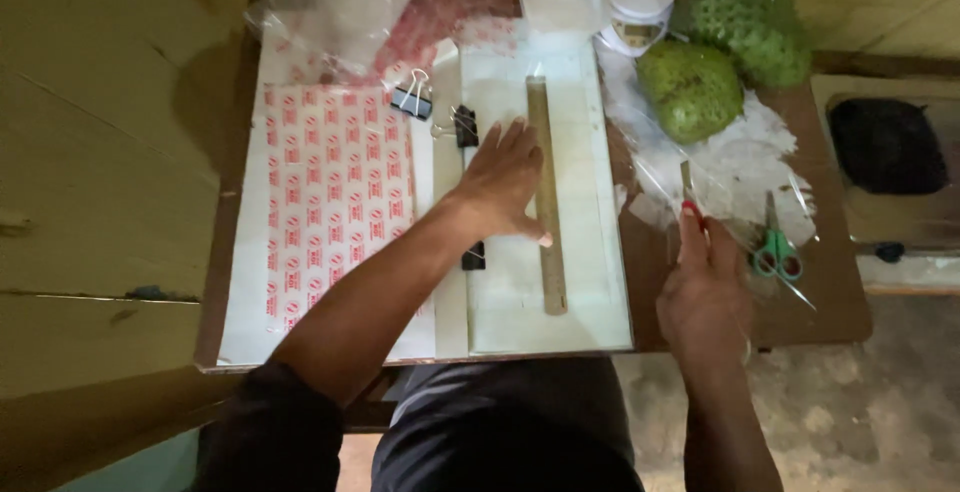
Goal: Measuring and cutting plastic packaging sheets using a ruler and a utility knife on a workspace.
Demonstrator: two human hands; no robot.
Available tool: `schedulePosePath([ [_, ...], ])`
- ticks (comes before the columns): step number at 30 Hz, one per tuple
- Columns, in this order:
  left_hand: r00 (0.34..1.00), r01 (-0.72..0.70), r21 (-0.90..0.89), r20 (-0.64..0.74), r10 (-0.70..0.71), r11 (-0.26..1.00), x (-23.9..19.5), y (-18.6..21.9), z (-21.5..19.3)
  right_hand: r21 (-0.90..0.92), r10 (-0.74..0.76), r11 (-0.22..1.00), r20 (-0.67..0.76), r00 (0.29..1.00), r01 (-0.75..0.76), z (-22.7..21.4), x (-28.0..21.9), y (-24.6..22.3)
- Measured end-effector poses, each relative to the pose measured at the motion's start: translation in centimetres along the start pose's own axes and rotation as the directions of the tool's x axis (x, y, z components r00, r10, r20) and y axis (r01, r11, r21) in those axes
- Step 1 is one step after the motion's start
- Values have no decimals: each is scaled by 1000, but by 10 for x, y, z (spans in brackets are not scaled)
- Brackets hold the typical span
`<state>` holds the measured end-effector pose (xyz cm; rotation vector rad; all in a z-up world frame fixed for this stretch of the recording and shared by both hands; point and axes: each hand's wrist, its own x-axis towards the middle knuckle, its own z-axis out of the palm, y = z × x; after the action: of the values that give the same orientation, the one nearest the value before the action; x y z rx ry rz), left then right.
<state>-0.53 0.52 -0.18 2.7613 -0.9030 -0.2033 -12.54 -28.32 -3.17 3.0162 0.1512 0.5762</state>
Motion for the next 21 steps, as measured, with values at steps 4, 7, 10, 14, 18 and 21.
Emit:
schedulePosePath([
  [4, 998, 9, -39, -58, -11, 999, -2, -4, 8, 11, -97, 995, -131, 987, 99, 4, 19, -5],
  [7, 988, -21, -153, -156, -3, 988, -12, -6, -5, -101, -124, 989, -216, 968, 104, 11, 25, -8],
  [10, 979, 55, -219, -178, -96, 974, -29, -6, -37, -89, -116, 991, -229, 967, 98, 21, 24, -5],
  [14, 804, 43, -409, -527, -275, 911, -28, -48, -12, -50, -122, 992, -238, 964, 113, 22, 27, -4],
  [18, 520, 140, -503, -695, -496, 853, -31, -70, 5, -59, -127, 992, -294, 947, 115, 27, 28, -1],
  [21, 430, 152, -574, -695, -577, 805, -24, -78, 22, -66, -127, 992, -313, 941, 111, 30, 26, 2],
])
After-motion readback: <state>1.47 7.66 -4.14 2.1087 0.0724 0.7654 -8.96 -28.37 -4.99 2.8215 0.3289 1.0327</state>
